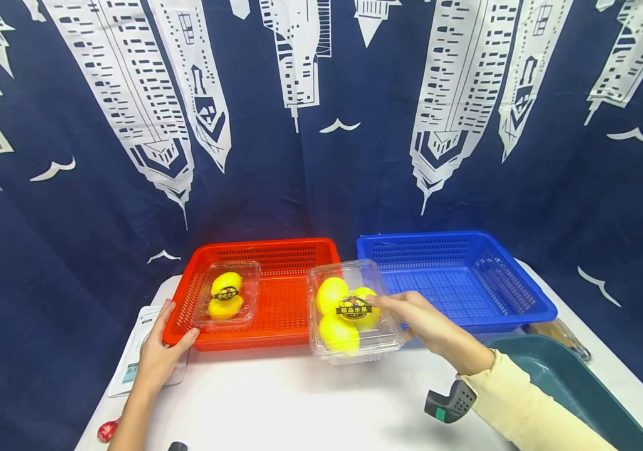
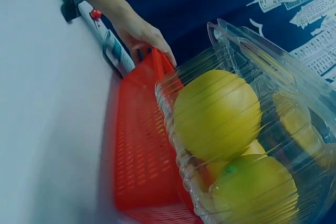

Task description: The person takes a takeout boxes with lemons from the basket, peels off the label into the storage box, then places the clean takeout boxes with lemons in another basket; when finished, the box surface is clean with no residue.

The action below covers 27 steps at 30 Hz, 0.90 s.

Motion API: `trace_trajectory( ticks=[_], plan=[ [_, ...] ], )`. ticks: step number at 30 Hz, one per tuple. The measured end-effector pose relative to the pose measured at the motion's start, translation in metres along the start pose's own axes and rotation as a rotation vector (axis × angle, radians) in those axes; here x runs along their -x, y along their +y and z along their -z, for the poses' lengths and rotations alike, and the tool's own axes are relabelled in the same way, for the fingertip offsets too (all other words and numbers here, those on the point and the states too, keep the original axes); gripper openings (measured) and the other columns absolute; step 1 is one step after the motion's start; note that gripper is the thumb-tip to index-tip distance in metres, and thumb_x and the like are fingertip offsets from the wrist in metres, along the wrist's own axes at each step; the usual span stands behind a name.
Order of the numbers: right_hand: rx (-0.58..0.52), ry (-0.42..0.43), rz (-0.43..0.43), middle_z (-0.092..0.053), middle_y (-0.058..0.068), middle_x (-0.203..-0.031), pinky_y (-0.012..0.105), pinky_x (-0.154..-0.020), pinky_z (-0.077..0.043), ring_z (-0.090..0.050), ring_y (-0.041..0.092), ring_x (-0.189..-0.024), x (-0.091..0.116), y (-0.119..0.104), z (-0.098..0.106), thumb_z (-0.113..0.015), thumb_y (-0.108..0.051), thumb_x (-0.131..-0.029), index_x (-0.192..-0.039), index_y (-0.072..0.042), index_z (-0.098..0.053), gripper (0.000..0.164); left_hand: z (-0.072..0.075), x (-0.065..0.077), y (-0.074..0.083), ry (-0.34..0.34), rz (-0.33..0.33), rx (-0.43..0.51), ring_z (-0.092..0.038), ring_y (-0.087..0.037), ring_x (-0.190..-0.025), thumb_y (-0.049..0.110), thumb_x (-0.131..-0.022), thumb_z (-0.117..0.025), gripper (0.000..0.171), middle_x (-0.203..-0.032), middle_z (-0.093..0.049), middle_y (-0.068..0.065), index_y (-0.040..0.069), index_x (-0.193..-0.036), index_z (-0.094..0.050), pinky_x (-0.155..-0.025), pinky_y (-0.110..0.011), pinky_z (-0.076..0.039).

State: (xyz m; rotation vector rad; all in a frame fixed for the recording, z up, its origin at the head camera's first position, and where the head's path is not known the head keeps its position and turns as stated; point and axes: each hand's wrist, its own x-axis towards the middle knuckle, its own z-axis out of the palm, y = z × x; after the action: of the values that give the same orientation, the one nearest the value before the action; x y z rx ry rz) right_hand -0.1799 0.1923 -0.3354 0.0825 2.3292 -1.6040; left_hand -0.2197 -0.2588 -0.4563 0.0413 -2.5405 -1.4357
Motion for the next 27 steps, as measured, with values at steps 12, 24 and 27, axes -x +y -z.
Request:
trace_trajectory(
  ticks=[12,24,27],
  plan=[
    [-0.071,0.030,-0.006,-0.068,0.007,-0.103,0.034,-0.072,-0.054,-0.058,0.017,-0.095,0.029,0.033,-0.007,-0.059,-0.039,-0.091,-0.126,0.006,-0.059,0.057,0.001,0.000,0.003,-0.005,0.013,-0.006,-0.026,-0.036,-0.147,0.034,-0.087,-0.070,0.085,-0.164,-0.019,0.000,0.016,-0.156,-0.024,-0.117,-0.058,-0.027],
    [-0.158,-0.063,0.029,-0.067,0.009,-0.106,0.038,-0.075,-0.057,-0.062,0.018,-0.095,0.060,0.059,-0.010,-0.055,-0.036,-0.095,-0.129,0.013,-0.050,0.060,0.001,0.003,0.003,-0.009,0.019,0.001,-0.024,-0.036,-0.148,0.033,-0.087,-0.071,0.086,-0.165,-0.017,0.000,0.015,-0.156,-0.022,-0.118,-0.058,-0.024],
    [-0.155,-0.074,0.023,-0.067,0.007,-0.103,0.038,-0.074,-0.057,-0.060,0.017,-0.095,0.067,0.066,-0.011,-0.053,-0.036,-0.096,-0.130,0.014,-0.048,0.061,0.001,0.002,0.004,-0.014,0.017,0.001,-0.023,-0.036,-0.148,0.033,-0.087,-0.070,0.086,-0.165,-0.017,0.000,0.015,-0.156,-0.022,-0.118,-0.059,-0.024]
  ],
)
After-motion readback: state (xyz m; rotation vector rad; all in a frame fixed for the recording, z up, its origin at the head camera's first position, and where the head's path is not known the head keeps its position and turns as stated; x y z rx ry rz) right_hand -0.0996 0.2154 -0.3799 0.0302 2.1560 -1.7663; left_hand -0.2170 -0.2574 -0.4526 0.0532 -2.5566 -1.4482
